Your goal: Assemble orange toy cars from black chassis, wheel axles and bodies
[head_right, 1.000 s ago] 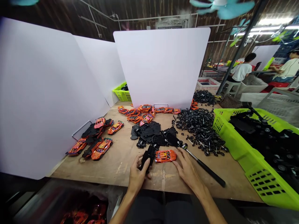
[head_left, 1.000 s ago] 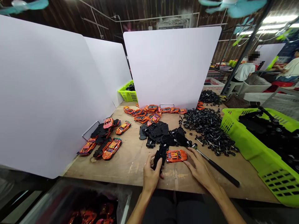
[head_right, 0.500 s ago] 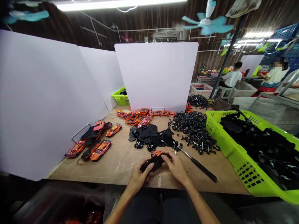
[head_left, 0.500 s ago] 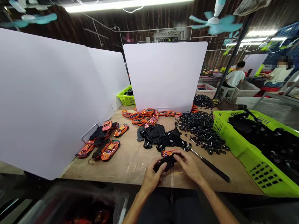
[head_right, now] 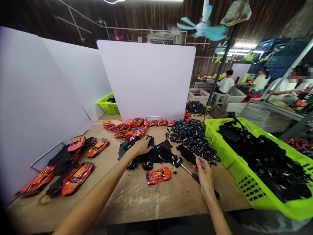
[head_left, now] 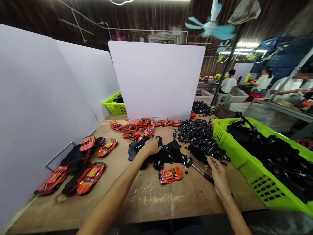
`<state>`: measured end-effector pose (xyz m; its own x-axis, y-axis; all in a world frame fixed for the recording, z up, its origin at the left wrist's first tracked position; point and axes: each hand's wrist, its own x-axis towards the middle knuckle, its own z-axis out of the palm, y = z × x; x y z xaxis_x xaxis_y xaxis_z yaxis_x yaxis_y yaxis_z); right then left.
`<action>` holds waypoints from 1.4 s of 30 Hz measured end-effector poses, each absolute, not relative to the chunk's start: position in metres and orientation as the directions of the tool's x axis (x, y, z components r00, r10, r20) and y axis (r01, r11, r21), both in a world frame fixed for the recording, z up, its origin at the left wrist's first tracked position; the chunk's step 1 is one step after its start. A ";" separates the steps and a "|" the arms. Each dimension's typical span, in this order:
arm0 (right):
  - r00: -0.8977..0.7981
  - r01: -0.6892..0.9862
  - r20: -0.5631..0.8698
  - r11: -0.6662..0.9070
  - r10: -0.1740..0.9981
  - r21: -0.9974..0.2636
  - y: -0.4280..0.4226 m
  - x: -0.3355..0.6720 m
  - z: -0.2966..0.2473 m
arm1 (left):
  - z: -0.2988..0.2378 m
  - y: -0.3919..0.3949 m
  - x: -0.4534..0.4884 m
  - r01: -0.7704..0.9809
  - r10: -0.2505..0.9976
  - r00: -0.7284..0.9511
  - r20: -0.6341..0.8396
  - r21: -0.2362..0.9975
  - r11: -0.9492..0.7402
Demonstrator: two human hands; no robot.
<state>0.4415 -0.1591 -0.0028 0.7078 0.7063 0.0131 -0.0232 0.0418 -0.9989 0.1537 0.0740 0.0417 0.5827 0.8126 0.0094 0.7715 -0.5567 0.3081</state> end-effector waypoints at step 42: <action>0.003 0.890 0.384 0.173 0.923 -0.422 -0.095 0.385 0.020 | 0.048 -0.090 0.108 -0.342 0.956 0.088 -0.278 0.893 0.291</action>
<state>0.3848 -0.0949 0.0202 0.0028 0.9233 0.3841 0.8902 0.1727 -0.4216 0.1077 -0.0896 0.0477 0.0884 0.9564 -0.2782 -0.3418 0.2915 0.8934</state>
